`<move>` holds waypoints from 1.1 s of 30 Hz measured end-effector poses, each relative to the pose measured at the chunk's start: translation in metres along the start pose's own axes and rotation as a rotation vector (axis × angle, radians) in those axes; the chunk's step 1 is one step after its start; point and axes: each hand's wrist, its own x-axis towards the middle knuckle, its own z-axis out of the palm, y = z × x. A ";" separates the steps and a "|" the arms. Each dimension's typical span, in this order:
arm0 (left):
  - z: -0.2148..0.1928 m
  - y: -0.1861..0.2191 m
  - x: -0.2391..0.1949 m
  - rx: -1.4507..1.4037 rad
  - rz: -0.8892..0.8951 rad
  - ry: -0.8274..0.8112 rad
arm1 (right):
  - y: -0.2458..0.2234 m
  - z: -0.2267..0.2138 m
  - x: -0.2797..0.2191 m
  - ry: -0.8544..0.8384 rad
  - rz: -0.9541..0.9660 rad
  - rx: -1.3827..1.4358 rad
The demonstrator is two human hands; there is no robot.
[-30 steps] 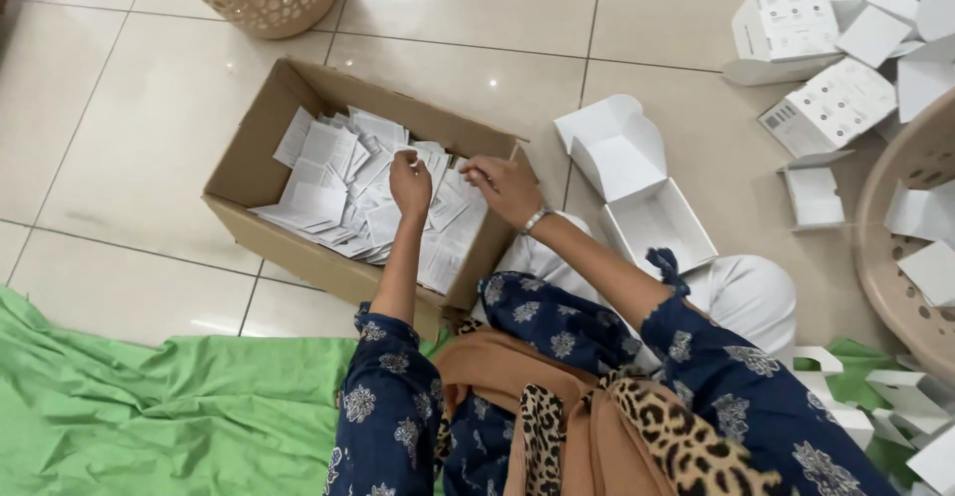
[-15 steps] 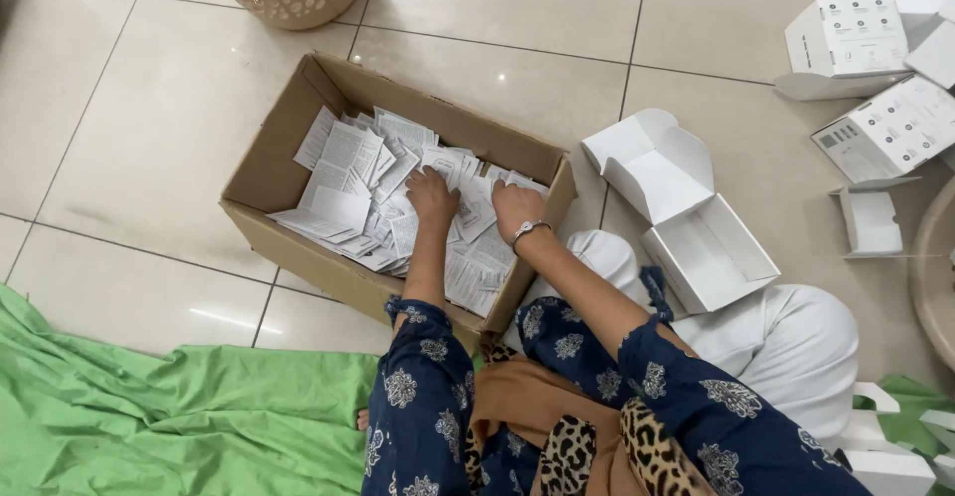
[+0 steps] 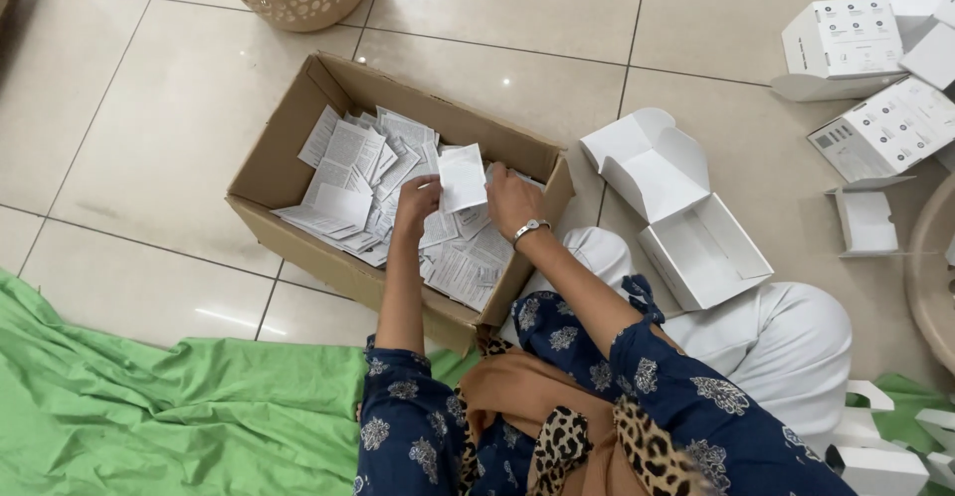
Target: The person packs electronic items and leaflets into small white product boxes while sitting on the floor.
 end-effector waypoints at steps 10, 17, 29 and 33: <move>0.002 -0.026 0.019 -0.510 -0.070 -0.047 | -0.009 -0.017 -0.003 0.011 -0.004 0.119; 0.024 0.013 -0.022 -0.099 0.098 -0.333 | 0.001 0.000 -0.002 0.038 -0.036 0.098; 0.047 0.036 -0.041 0.070 0.135 -0.299 | -0.017 -0.028 -0.009 -0.034 -0.093 0.059; 0.053 0.023 -0.029 0.123 0.120 -0.336 | 0.000 -0.005 -0.004 -0.075 -0.093 0.016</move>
